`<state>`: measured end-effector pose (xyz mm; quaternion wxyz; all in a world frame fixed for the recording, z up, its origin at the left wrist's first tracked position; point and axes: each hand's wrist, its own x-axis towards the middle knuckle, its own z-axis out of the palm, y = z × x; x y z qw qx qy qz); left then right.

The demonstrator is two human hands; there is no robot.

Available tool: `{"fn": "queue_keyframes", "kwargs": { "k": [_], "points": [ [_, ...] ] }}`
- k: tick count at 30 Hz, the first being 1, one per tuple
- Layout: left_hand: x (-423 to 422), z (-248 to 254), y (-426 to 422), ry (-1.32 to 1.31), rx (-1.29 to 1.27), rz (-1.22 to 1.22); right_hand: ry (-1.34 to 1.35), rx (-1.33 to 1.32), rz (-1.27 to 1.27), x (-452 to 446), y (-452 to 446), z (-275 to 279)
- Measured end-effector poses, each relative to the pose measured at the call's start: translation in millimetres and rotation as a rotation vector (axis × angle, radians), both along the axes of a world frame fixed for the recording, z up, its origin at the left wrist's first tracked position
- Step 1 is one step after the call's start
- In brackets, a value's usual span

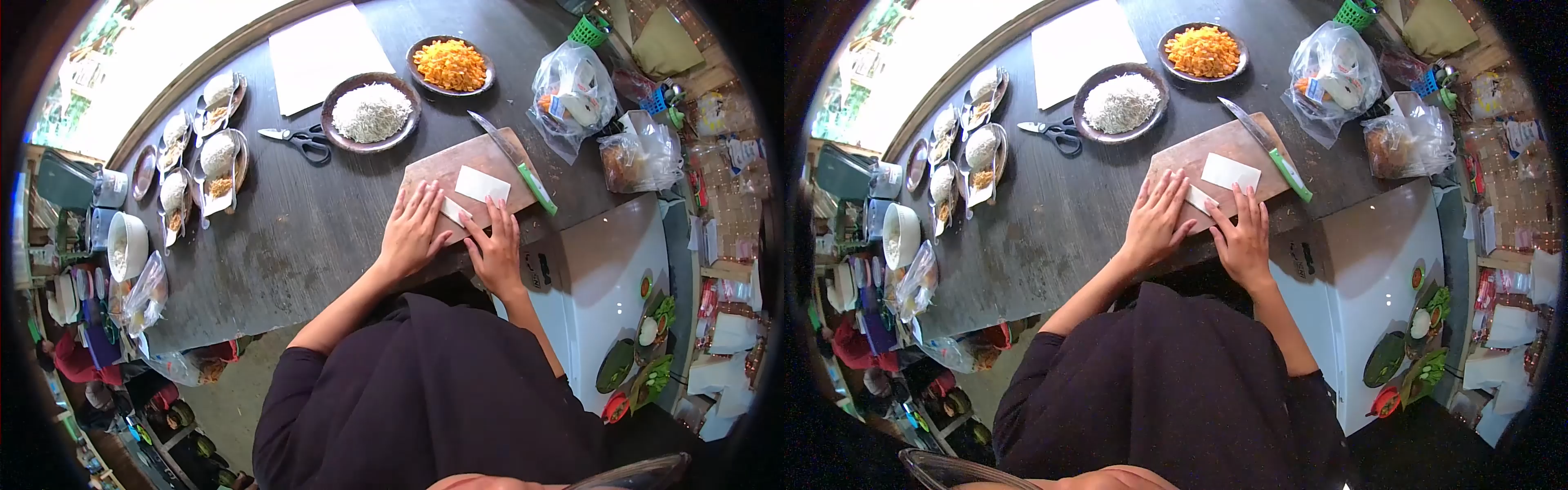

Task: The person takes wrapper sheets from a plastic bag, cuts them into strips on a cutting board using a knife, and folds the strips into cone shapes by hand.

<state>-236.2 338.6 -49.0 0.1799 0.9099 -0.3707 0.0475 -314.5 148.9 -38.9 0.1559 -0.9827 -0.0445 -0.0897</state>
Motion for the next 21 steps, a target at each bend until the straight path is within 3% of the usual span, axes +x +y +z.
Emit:
{"fn": "queue_keyframes", "kwargs": {
  "k": [3, 6, 21],
  "points": [
    [-7.9, -2.0, -8.3, -0.016, -0.022, 0.035, 0.006, 0.004, 0.014, -0.7, 0.5, -1.6],
    [-14.9, -1.0, -10.4, 0.042, -0.02, -0.11, 0.021, 0.032, 0.042, -2.8, -3.2, -4.4],
    [-9.2, 8.4, -4.3, -0.011, 0.09, 0.042, -0.042, 0.081, 0.228, 18.1, -31.8, -9.0]
  ]
}}
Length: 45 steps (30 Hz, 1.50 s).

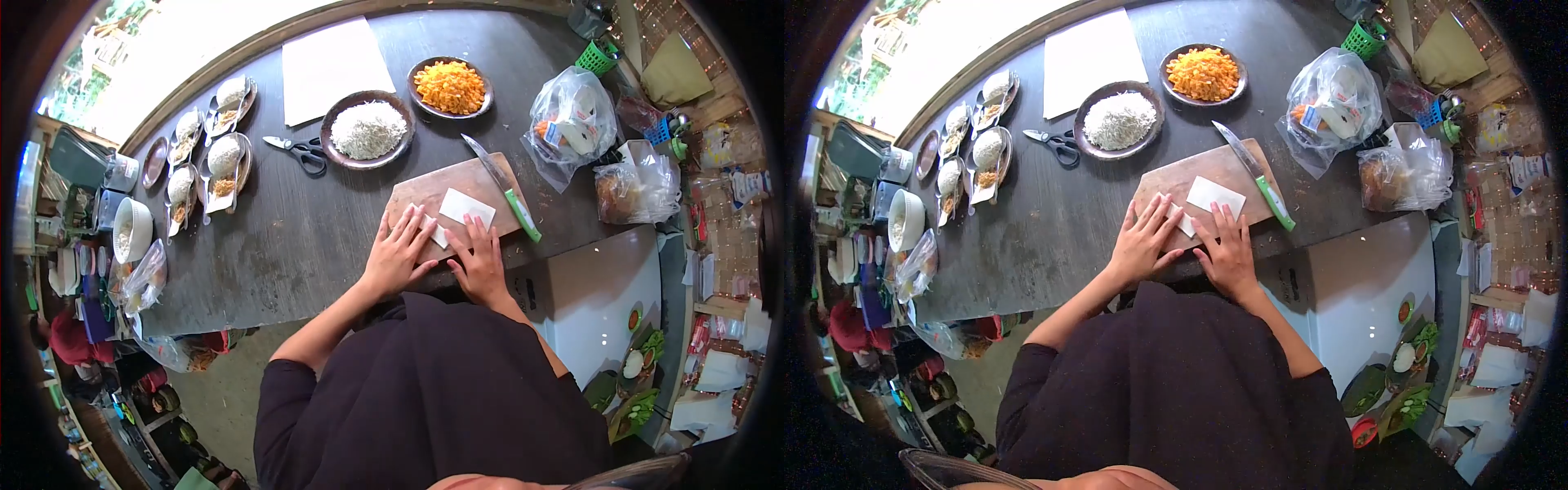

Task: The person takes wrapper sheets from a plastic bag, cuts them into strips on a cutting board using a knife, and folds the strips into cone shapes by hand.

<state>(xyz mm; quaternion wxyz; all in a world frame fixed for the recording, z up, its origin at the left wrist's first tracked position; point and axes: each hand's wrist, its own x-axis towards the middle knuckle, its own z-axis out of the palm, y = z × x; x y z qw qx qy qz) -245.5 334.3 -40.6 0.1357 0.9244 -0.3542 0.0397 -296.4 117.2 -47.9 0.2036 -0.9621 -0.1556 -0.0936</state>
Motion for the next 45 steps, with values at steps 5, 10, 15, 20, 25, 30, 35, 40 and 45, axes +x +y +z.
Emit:
{"fn": "queue_keyframes", "kwargs": {
  "k": [5, 10, 15, 20, 25, 30, 35, 40, 45],
  "points": [
    [11.6, 10.1, 5.5, -0.017, 0.121, -0.083, -0.094, -0.007, -0.02, 20.3, -13.1, 11.5],
    [27.9, 27.5, 2.3, -0.007, 0.135, -0.133, -0.091, -0.032, -0.093, 41.8, -26.8, 11.0],
    [29.1, 24.5, -33.6, 0.016, 0.022, 0.071, -0.064, 0.043, -0.071, 46.5, -27.1, 16.6],
    [18.6, 11.5, -62.4, 0.0, -0.156, 0.248, -0.047, 0.1, -0.061, 50.8, -29.1, 17.4],
    [25.1, 2.8, -75.1, 0.071, -0.249, 0.412, 0.019, 0.152, -0.071, 57.6, -35.3, 15.4],
    [36.0, 3.1, -87.3, 0.026, -0.183, 0.393, 0.182, 0.176, -0.026, 64.8, -42.3, 21.9],
    [46.5, 5.7, -86.1, -0.024, -0.104, 0.291, 0.12, 0.159, 0.037, 70.8, -49.2, 14.7],
    [51.7, 12.0, -87.0, -0.003, -0.068, 0.254, 0.207, 0.131, 0.053, 78.1, -52.0, 20.3],
    [61.1, 11.6, -91.4, 0.129, 0.006, 0.26, 0.195, 0.094, 0.107, 82.6, -54.1, 20.9]
  ]
}}
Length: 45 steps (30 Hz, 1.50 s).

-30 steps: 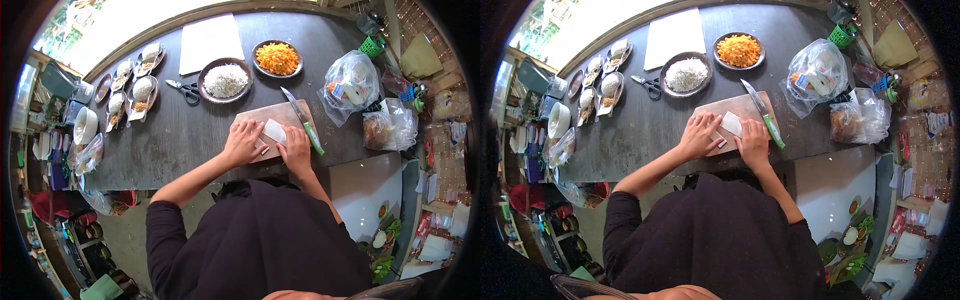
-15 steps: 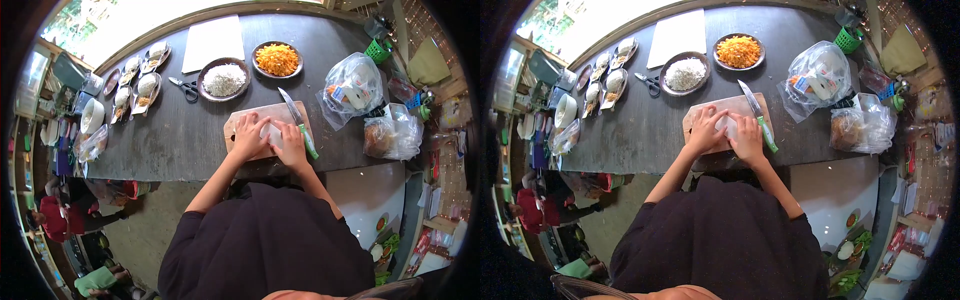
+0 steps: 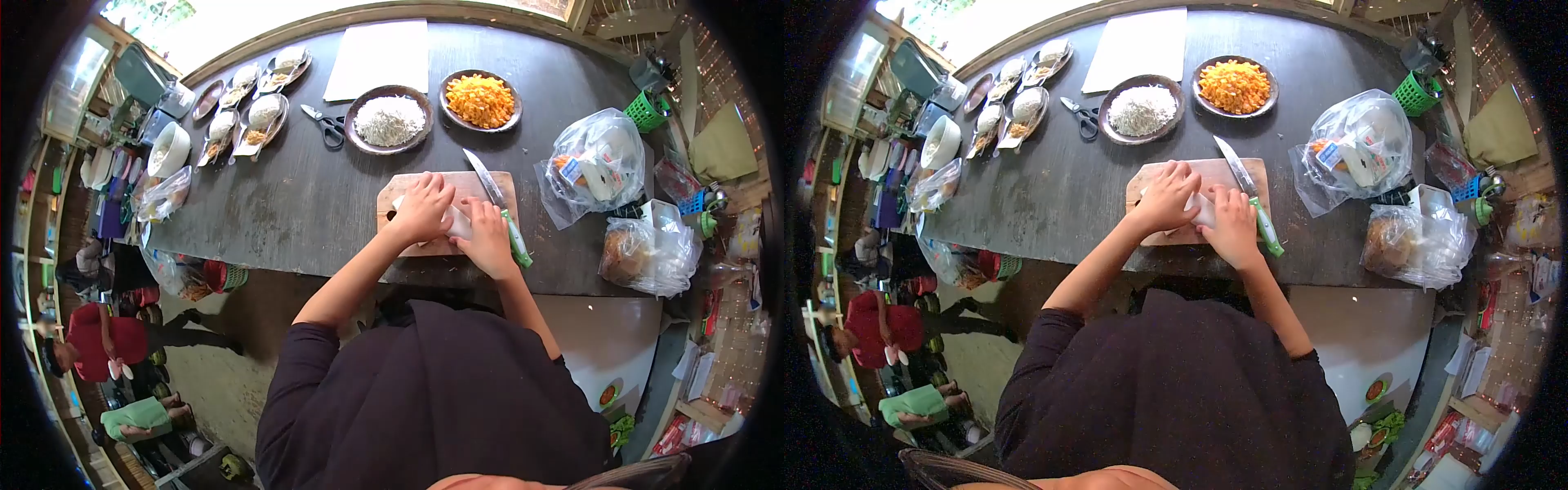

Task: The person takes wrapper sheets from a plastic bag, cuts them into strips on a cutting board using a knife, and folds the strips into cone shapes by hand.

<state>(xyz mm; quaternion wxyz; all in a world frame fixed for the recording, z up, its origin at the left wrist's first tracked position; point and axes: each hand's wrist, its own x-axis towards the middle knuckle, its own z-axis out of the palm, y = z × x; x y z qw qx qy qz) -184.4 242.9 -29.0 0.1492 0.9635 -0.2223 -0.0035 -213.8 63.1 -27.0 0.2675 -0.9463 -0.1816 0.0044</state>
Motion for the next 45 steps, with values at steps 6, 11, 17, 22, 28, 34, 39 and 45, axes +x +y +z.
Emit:
{"fn": "queue_keyframes", "kwargs": {
  "k": [6, 11, 17, 22, 28, 34, 39, 45],
  "points": [
    [-11.5, 7.5, 1.9, -0.023, -0.144, -0.053, -0.006, -0.035, -0.012, 0.1, -2.8, -5.0],
    [-14.3, 11.6, 21.4, 0.021, -0.173, -0.05, -0.025, 0.005, -0.017, -4.8, -6.7, 1.3],
    [-17.4, 12.4, 23.9, 0.028, -0.166, -0.055, -0.054, 0.029, -0.014, -4.3, -7.5, -1.5],
    [-18.8, -2.2, 25.4, -0.079, -0.263, -0.059, -0.052, 0.065, -0.034, -8.0, -5.9, 3.3],
    [-25.2, 5.0, 20.1, 0.195, -0.633, 0.064, -0.223, 0.219, 0.016, -9.0, -8.9, 3.1],
    [-61.8, 28.5, 15.0, 0.561, -1.302, 0.131, 0.405, 1.0, -0.002, -27.9, -13.1, 26.9],
    [-81.7, 41.5, 20.0, 0.57, -1.47, 0.228, 0.413, 1.031, 0.008, -37.5, -11.2, 42.0],
    [-94.5, 46.3, 35.0, 0.396, -1.313, 0.28, 0.458, 0.999, 0.065, -44.1, -14.1, 50.3]
  ]
}}
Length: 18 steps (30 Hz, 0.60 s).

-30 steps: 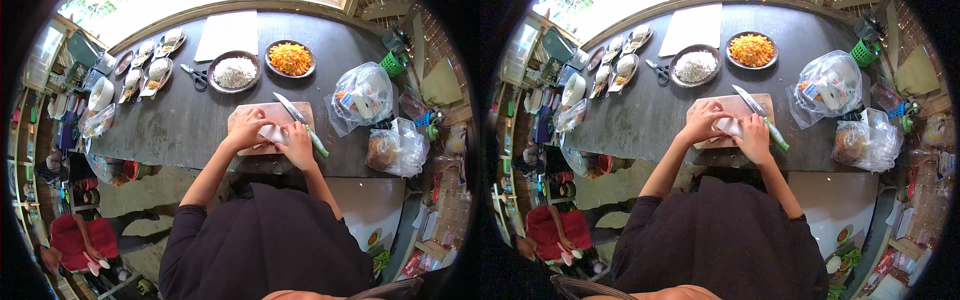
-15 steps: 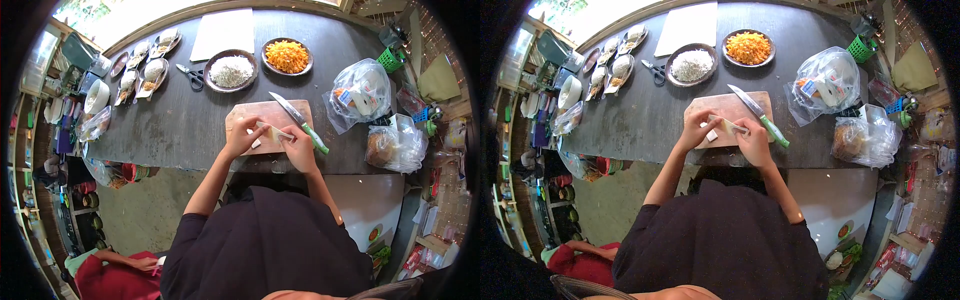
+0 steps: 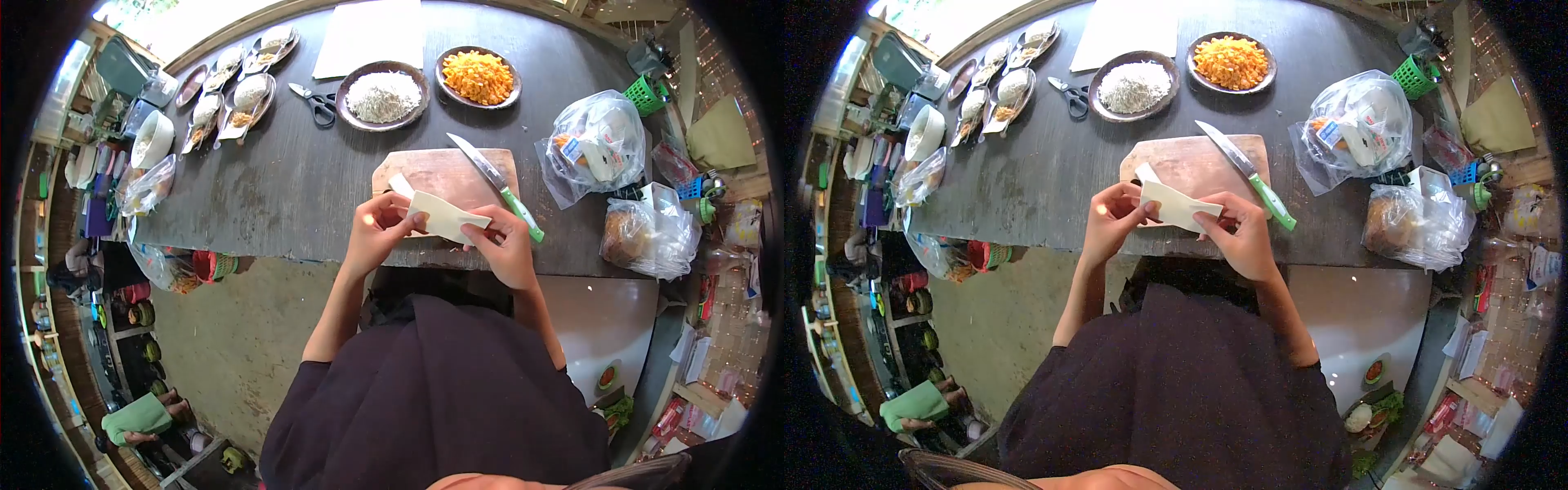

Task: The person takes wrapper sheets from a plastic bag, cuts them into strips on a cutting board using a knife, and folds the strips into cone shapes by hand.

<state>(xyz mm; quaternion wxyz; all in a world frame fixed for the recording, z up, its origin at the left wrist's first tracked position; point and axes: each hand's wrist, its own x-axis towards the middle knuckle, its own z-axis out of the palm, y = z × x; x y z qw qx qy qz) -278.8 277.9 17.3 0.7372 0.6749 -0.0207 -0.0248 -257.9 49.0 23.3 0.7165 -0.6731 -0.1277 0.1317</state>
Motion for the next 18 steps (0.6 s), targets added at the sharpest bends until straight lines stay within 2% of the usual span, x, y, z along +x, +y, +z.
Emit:
{"fn": "queue_keyframes", "kwargs": {
  "k": [2, 4, 11, 13, 18],
  "points": [
    [-4.8, 6.7, 0.5, 0.02, -0.021, -0.017, -0.023, -0.005, -0.02, -1.2, -0.5, 2.6],
    [-9.0, 9.0, 1.1, 0.054, -0.151, -0.043, -0.038, 0.039, -0.083, -3.7, 1.1, 3.9],
    [-17.6, 13.9, 5.8, -0.028, -0.138, -0.009, -0.053, 0.057, -0.009, -12.7, 2.8, 21.1],
    [-20.9, 11.5, 8.4, -0.094, -0.055, -0.021, -0.08, 0.034, 0.045, -15.2, 2.3, 23.0],
    [-33.1, 15.5, 7.0, -0.121, -0.107, 0.021, -0.08, 0.033, 0.066, -19.8, 4.0, 30.1]
  ]
}}
